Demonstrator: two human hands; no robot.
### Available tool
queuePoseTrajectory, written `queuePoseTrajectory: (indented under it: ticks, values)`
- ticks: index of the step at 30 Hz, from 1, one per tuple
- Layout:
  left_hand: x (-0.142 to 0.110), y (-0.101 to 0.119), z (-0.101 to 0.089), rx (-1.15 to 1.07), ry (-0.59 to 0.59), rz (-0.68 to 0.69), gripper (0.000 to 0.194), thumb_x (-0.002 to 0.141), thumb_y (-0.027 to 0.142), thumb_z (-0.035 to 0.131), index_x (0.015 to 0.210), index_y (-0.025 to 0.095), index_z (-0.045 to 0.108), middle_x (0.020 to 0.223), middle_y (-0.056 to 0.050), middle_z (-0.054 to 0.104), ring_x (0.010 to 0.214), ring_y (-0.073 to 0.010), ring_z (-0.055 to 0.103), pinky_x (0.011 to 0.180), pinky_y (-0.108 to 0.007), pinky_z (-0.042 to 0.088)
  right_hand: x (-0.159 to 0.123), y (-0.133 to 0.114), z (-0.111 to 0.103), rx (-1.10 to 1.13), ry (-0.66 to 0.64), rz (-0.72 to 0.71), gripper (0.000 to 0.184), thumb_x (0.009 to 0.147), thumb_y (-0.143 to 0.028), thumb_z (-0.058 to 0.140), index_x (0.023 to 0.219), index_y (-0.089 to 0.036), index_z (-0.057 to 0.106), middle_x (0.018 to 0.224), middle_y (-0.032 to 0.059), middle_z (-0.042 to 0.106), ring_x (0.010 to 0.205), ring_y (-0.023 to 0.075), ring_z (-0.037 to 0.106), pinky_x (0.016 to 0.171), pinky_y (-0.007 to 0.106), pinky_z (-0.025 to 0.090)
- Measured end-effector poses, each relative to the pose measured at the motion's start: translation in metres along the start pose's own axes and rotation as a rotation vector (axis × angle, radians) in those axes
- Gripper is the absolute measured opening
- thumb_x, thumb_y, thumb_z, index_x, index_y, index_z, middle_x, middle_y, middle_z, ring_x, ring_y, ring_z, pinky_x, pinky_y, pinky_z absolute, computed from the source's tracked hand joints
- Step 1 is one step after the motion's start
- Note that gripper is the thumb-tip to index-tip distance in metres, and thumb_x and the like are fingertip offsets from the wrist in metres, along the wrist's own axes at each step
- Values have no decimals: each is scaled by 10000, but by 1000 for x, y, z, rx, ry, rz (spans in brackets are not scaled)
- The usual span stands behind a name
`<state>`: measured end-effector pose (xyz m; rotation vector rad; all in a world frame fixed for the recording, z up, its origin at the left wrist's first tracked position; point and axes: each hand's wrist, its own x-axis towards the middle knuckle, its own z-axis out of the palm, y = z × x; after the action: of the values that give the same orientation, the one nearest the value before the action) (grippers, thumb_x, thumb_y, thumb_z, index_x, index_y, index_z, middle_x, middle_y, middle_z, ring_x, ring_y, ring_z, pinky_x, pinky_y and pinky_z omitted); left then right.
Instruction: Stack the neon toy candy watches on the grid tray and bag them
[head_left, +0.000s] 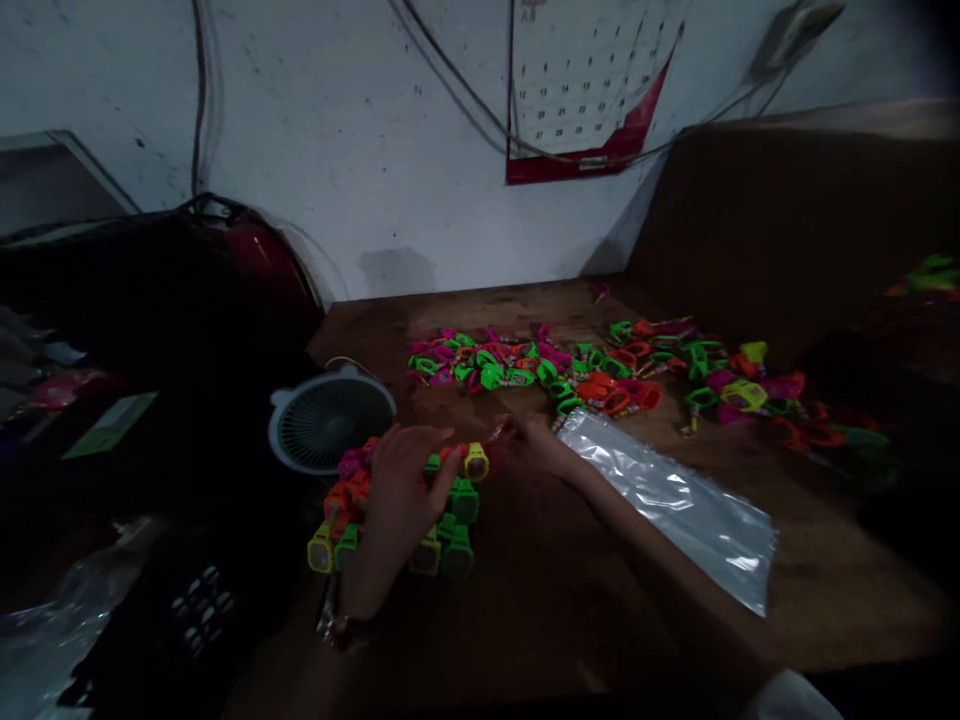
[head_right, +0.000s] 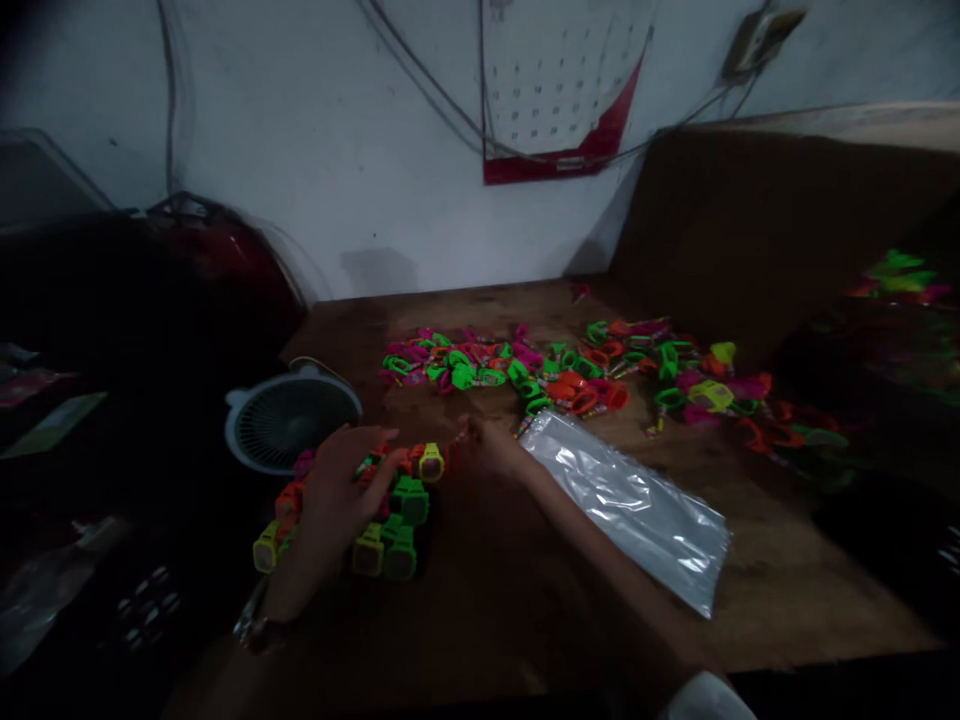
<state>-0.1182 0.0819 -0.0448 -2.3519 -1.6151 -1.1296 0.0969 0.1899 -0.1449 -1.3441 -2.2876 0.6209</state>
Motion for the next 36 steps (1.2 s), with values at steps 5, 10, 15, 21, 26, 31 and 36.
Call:
queuePoseTrajectory:
  ticks: [5, 10, 15, 21, 26, 31, 36]
  values:
    - [-20, -7, -25, 14, -18, -27, 178, 884, 272, 538, 1046, 231, 599, 1017, -18, 677, 1010, -190, 584, 975, -406, 386, 15, -7, 4, -224, -94, -102, 430, 811, -37, 523, 1202, -194, 610, 1277, 158, 537, 1179, 274, 505, 957, 401, 416]
    - [-40, -11, -26, 33, -22, -12, 187, 871, 255, 564, 1057, 243, 577, 1008, -12, 663, 985, -190, 576, 907, -382, 421, 10, -7, 7, -192, -109, -125, 208, 838, -96, 551, 966, -192, 685, 1143, 94, 622, 1155, 202, 515, 983, 313, 400]
    - [-57, -9, -22, 91, -44, 51, 226, 858, 239, 577, 1083, 225, 564, 1018, -25, 657, 995, -201, 566, 927, -395, 412, -56, 4, 5, -7, 123, 156, 256, 907, -229, 432, 1033, -91, 607, 966, 136, 656, 865, 218, 614, 764, 331, 496]
    - [-55, 2, 3, 110, -152, 156, 289, 859, 209, 551, 1148, 224, 540, 1124, -32, 644, 1117, -230, 515, 990, -447, 378, -102, -59, 62, 1104, 102, 322, 293, 682, -346, 697, 886, -138, 665, 867, 50, 692, 805, 218, 632, 754, 315, 501]
    - [-47, 4, 14, 144, -207, 209, 350, 871, 136, 493, 1215, 203, 504, 1180, -25, 634, 1169, -234, 468, 1027, -461, 329, -82, -96, 81, 961, 289, 334, 173, 721, -256, 607, 837, -152, 682, 831, 41, 702, 774, 217, 623, 716, 306, 495]
    - [-51, 2, 14, 126, -282, 192, 486, 806, 44, 444, 1266, 199, 475, 1210, -7, 620, 1203, -237, 419, 1058, -464, 271, -87, -88, 84, 792, 333, 207, 151, 767, -195, 533, 835, -172, 666, 868, 45, 694, 785, 188, 622, 724, 268, 478]
    - [-51, 10, 17, 107, -309, 147, 588, 730, -14, 400, 1265, 215, 488, 1221, 20, 621, 1238, -256, 380, 1070, -492, 214, -98, -85, 87, 743, 320, 211, 183, 737, -161, 543, 879, -167, 659, 867, 50, 687, 785, 194, 626, 718, 266, 480]
